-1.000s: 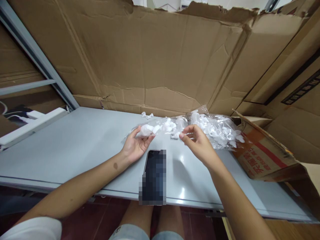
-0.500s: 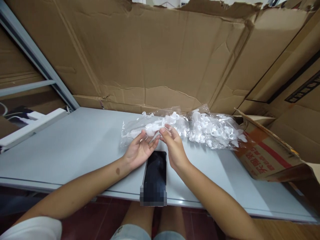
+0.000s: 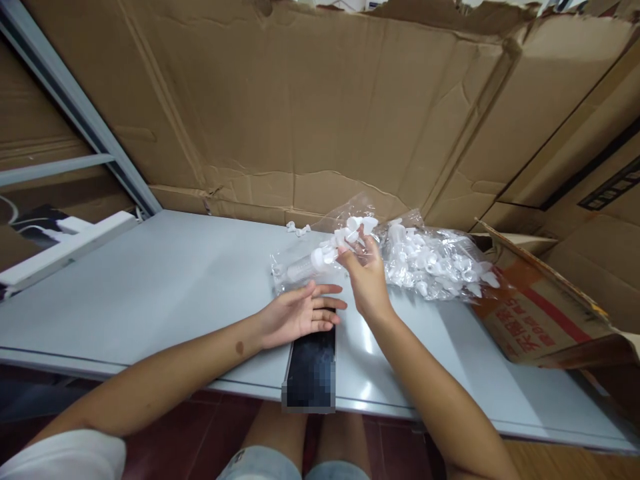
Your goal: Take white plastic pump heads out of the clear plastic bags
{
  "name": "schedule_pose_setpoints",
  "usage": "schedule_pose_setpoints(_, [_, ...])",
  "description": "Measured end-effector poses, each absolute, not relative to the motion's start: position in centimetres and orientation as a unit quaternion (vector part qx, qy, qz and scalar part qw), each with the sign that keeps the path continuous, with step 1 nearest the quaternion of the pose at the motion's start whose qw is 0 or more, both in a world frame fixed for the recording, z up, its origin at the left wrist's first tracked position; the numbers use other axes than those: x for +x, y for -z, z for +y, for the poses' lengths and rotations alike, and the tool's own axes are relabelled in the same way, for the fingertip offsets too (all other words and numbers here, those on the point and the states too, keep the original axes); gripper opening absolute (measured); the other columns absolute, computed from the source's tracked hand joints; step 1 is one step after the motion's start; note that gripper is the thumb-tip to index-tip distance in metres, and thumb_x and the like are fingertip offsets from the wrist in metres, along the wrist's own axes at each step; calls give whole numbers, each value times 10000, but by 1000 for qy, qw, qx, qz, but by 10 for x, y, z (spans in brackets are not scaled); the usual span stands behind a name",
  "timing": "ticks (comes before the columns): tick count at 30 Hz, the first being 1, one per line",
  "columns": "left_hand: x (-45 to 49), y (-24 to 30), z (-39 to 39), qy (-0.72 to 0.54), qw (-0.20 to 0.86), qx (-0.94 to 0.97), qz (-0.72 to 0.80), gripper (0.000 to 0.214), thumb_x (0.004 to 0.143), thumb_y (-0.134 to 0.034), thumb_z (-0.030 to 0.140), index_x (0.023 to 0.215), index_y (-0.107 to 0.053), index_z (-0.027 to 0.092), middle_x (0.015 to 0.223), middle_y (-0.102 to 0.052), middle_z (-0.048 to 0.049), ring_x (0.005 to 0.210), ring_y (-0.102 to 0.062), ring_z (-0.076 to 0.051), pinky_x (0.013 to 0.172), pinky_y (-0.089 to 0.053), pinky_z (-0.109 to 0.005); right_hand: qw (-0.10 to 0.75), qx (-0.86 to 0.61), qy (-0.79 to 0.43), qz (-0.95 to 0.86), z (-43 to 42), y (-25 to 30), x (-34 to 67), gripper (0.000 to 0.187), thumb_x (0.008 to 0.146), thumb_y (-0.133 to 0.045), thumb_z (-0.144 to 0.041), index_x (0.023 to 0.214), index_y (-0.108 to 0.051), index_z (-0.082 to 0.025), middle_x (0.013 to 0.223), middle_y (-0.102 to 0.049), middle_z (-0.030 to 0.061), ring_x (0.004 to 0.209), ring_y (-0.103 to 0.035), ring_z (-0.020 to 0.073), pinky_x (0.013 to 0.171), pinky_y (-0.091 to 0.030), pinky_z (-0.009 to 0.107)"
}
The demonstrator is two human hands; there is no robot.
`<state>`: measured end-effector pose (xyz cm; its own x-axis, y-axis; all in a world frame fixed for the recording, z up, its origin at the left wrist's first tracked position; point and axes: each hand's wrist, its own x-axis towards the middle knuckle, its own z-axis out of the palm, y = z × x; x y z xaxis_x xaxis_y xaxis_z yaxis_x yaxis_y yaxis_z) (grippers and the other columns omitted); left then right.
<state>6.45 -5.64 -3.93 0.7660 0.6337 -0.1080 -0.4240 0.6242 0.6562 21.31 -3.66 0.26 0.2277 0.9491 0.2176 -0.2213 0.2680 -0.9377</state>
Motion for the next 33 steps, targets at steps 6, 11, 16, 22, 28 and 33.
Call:
schedule_pose_setpoints(6, [51,24,-64,-311,768,537,162,340,790,-623,412,1011,-622,154,830,-649,-88,602,-610,-143,502,-399,-234,620,-400,-452,-501,-38,-29,249,398,706,-721,-275,1085,-602,-297,810,-644,-37,739,-609,132,750,-489,306])
schedule_pose_setpoints(11, [42,16,-63,-579,516,576,259,161,712,-720,232,861,-678,187,798,-630,-30,678,-542,-116,684,-413,-222,577,-427,-411,-562,-42,-45,270,415,727,-705,-312,1129,-605,-290,831,-660,-17,740,-607,157,749,-486,338])
schedule_pose_setpoints(16, [46,21,-52,-554,518,582,292,571,607,-786,154,1139,-602,250,1165,-586,-67,1051,-529,-198,913,-368,-270,530,-419,-418,-607,-49,-54,265,484,746,-696,-318,1211,-560,-291,840,-688,-3,781,-628,175,818,-484,381])
schedule_pose_setpoints(22, [54,31,-48,-445,619,582,281,567,654,-765,204,1174,-540,230,1049,-635,-88,995,-582,-211,910,-402,-338,511,-362,-435,-647,-51,-50,245,435,779,-664,-350,1197,-550,-306,1110,-649,26,1012,-607,200,889,-481,381])
schedule_pose_setpoints(28, [55,32,-51,-489,612,562,266,394,666,-758,201,1019,-586,217,909,-646,-42,872,-603,-165,832,-440,-296,520,-339,-432,-654,-52,-41,240,590,690,-733,-432,1226,-508,-331,1147,-603,37,1078,-574,229,851,-506,372])
schedule_pose_setpoints(33, [57,31,-51,-510,634,514,271,278,648,-762,166,883,-615,192,921,-645,-33,894,-604,-163,806,-451,-276,464,-340,-421,-701,-59,-26,243,774,634,-777,-429,1307,-408,-331,1293,-520,59,1199,-493,265,998,-402,434])
